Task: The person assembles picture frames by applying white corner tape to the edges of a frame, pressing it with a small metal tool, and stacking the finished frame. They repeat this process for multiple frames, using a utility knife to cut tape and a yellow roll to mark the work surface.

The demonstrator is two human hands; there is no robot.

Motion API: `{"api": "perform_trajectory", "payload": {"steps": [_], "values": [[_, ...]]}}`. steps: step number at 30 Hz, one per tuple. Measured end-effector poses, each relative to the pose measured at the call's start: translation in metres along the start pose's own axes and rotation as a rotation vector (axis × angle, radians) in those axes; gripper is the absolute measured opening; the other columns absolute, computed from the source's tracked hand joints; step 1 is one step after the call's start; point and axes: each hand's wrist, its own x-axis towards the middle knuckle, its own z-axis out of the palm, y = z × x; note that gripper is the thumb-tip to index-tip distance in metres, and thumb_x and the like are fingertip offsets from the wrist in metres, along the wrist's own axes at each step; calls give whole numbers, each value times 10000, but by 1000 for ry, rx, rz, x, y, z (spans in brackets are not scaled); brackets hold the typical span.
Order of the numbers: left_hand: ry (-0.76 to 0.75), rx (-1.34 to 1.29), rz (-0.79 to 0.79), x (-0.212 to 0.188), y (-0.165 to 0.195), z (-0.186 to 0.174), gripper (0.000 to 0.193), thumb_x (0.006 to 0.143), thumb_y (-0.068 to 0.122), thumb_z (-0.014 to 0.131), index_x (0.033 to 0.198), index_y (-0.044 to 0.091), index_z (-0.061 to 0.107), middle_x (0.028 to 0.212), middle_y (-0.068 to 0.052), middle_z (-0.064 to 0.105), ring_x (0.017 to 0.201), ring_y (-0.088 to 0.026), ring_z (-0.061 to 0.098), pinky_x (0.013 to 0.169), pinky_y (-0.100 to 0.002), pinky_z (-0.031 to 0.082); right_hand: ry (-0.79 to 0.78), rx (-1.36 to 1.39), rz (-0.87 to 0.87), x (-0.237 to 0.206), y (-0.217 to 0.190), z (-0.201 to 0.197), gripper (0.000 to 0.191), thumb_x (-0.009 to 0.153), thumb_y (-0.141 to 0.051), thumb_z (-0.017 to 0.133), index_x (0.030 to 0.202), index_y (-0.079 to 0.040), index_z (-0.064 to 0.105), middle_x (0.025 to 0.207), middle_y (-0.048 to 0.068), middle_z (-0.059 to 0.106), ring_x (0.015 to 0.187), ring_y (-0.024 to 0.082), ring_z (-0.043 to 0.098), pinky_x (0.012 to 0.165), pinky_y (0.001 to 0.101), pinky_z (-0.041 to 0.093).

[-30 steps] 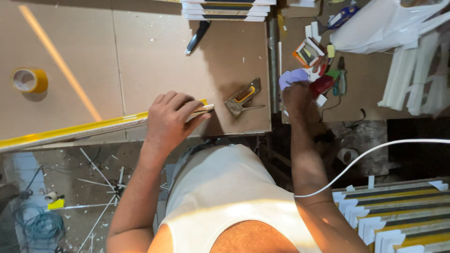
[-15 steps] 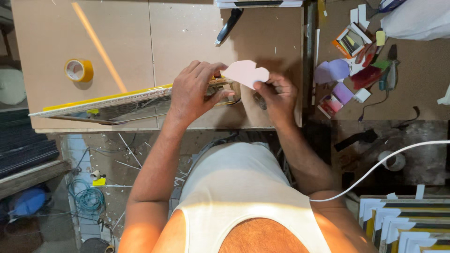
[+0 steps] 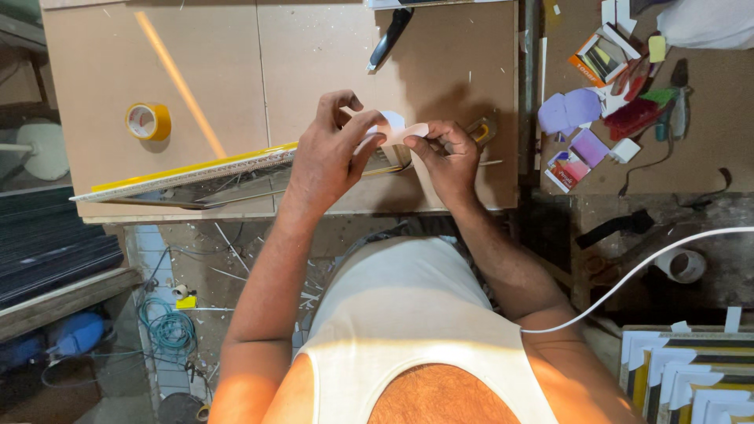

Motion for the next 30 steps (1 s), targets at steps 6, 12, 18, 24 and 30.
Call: {"api": "perform_trajectory", "payload": {"steps": [6,12,18,24,30], "values": [[53,157,225,1,-3,6,240,902,111,795,1108,73,677,1054,-73,636,1006,-291,609,865,-434,486,215,-635,-528,-11,-29,22,305,852,-52,881,1092,-23,695,1085,108,671,1070,223,645,938,359,528],[27,177,242,-7,1,8,349,749,135,801,1071,84,676,1032,-71,639,991,-283,592,842,-427,440,-176,-435,-468,4,-46,8,383,801,-207,888,1060,-20,676,1065,110,676,1070,298,637,973,403,511],[59,166,228,-51,5,-16,452,805,176,824,1213,103,642,1143,-112,629,1073,-296,587,957,-444,429,-538,-437,-504,15,-65,5,301,851,-230,854,966,-62,633,950,79,659,946,267,662,1055,471,509],[-42,420,-266,-153,-46,-82,512,717,165,814,1202,130,653,1171,-45,682,1130,-273,625,997,-478,452,-525,-556,-592,-22,-78,13,331,811,-225,871,946,-56,619,935,71,649,909,276,647,971,493,515],[91,486,-285,-227,-81,6,513,836,34,694,1339,115,643,1387,-69,644,1288,-270,590,1048,-467,464,-726,-886,-743,-37,-38,10,188,796,28,783,952,-38,703,1037,105,728,903,269,678,880,438,500]]}}
